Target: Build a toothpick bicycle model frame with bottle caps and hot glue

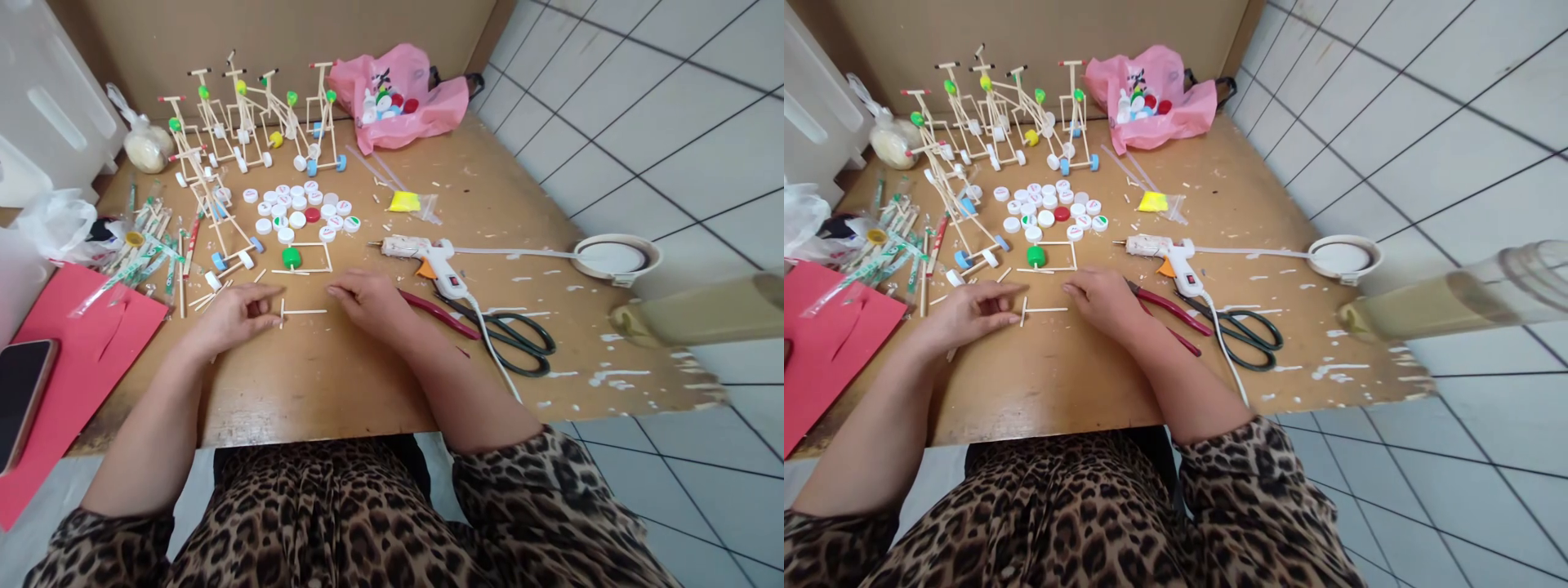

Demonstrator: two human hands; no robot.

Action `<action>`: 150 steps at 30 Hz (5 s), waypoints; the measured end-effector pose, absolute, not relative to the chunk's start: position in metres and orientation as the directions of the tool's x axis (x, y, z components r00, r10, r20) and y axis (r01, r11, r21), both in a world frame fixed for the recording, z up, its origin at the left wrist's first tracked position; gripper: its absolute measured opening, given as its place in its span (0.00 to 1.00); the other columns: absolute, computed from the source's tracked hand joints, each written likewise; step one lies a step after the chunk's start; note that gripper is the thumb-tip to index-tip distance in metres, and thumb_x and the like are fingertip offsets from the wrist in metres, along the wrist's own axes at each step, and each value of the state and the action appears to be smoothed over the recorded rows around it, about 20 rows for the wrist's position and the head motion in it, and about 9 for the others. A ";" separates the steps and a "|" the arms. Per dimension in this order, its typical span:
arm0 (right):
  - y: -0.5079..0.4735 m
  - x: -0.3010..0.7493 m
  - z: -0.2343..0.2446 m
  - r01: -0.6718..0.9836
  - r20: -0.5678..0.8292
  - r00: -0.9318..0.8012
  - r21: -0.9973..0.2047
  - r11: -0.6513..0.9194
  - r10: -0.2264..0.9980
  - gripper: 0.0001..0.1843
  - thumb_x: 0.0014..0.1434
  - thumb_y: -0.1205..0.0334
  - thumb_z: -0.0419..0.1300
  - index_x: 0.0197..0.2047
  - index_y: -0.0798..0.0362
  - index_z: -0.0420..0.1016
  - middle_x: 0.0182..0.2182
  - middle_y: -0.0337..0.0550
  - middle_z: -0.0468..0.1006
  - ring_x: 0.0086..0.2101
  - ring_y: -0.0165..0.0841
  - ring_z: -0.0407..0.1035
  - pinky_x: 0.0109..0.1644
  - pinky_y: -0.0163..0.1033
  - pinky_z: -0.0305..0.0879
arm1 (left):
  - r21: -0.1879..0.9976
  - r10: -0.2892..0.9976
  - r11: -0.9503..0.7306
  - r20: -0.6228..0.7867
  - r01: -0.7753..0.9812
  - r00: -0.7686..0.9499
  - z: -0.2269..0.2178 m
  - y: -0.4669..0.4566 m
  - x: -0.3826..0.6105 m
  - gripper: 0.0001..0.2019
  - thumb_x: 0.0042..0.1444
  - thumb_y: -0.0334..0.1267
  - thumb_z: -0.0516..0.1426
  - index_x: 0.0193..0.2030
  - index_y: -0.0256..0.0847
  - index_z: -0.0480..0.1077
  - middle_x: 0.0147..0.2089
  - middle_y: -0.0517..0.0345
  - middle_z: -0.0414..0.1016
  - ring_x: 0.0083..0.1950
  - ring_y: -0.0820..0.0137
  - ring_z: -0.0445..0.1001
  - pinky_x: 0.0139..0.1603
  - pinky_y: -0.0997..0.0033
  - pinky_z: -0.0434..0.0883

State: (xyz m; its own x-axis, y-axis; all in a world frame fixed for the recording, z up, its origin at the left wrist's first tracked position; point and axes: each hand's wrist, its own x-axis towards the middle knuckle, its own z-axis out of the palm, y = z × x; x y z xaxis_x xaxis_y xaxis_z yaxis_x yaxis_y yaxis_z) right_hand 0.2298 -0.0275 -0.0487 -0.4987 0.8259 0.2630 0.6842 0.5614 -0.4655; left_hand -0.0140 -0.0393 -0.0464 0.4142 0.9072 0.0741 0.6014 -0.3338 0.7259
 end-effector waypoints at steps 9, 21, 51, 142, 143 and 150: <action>-0.026 0.237 -0.047 0.659 0.353 -0.348 -0.567 0.494 0.868 0.12 0.60 0.65 0.51 0.34 0.55 0.77 0.32 0.47 0.80 0.33 0.34 0.70 0.38 0.37 0.63 | 0.785 0.946 -0.209 0.314 0.583 -0.085 -0.026 -0.041 -0.030 0.09 0.48 0.40 0.60 0.34 0.40 0.79 0.31 0.56 0.80 0.29 0.72 0.72 0.31 0.73 0.69; -0.026 0.240 -0.045 0.652 0.346 -0.354 -0.575 0.494 0.869 0.12 0.59 0.64 0.52 0.33 0.53 0.77 0.30 0.46 0.79 0.31 0.35 0.70 0.35 0.38 0.63 | 0.722 0.989 0.050 0.060 0.690 -0.135 -0.012 -0.045 -0.048 0.07 0.46 0.38 0.61 0.29 0.38 0.78 0.27 0.57 0.78 0.27 0.72 0.70 0.27 0.73 0.65; -0.022 0.239 -0.051 0.662 0.347 -0.390 -0.538 0.522 0.853 0.12 0.59 0.63 0.51 0.33 0.52 0.76 0.30 0.46 0.79 0.30 0.35 0.70 0.34 0.38 0.64 | 0.329 0.978 0.207 -0.086 0.921 -0.189 -0.025 -0.040 -0.064 0.06 0.42 0.34 0.57 0.27 0.43 0.77 0.26 0.57 0.77 0.28 0.66 0.71 0.27 0.72 0.61; -0.068 0.215 -0.040 0.470 0.633 -0.558 -0.292 0.833 0.537 0.14 0.59 0.57 0.59 0.48 0.49 0.68 0.42 0.48 0.76 0.42 0.37 0.72 0.43 0.43 0.69 | 0.808 0.885 0.440 -0.314 -0.393 0.344 -0.045 -0.080 0.043 0.15 0.28 0.39 0.73 0.22 0.36 0.76 0.22 0.58 0.76 0.24 0.76 0.71 0.29 0.75 0.66; -0.067 0.215 -0.040 0.464 0.642 -0.556 -0.289 0.838 0.529 0.15 0.59 0.57 0.59 0.49 0.49 0.68 0.42 0.48 0.76 0.42 0.37 0.72 0.44 0.43 0.69 | 0.807 0.885 0.439 -0.314 -0.395 0.344 -0.045 -0.080 0.043 0.15 0.28 0.39 0.73 0.22 0.36 0.76 0.22 0.59 0.76 0.24 0.76 0.70 0.29 0.75 0.66; -0.066 0.214 -0.039 0.450 0.658 -0.570 -0.252 0.857 0.493 0.14 0.59 0.60 0.59 0.49 0.48 0.67 0.42 0.47 0.78 0.41 0.36 0.72 0.42 0.42 0.69 | 0.817 0.889 0.426 -0.298 -0.389 0.347 -0.044 -0.077 0.043 0.16 0.27 0.41 0.73 0.21 0.36 0.76 0.21 0.60 0.76 0.24 0.77 0.71 0.29 0.76 0.66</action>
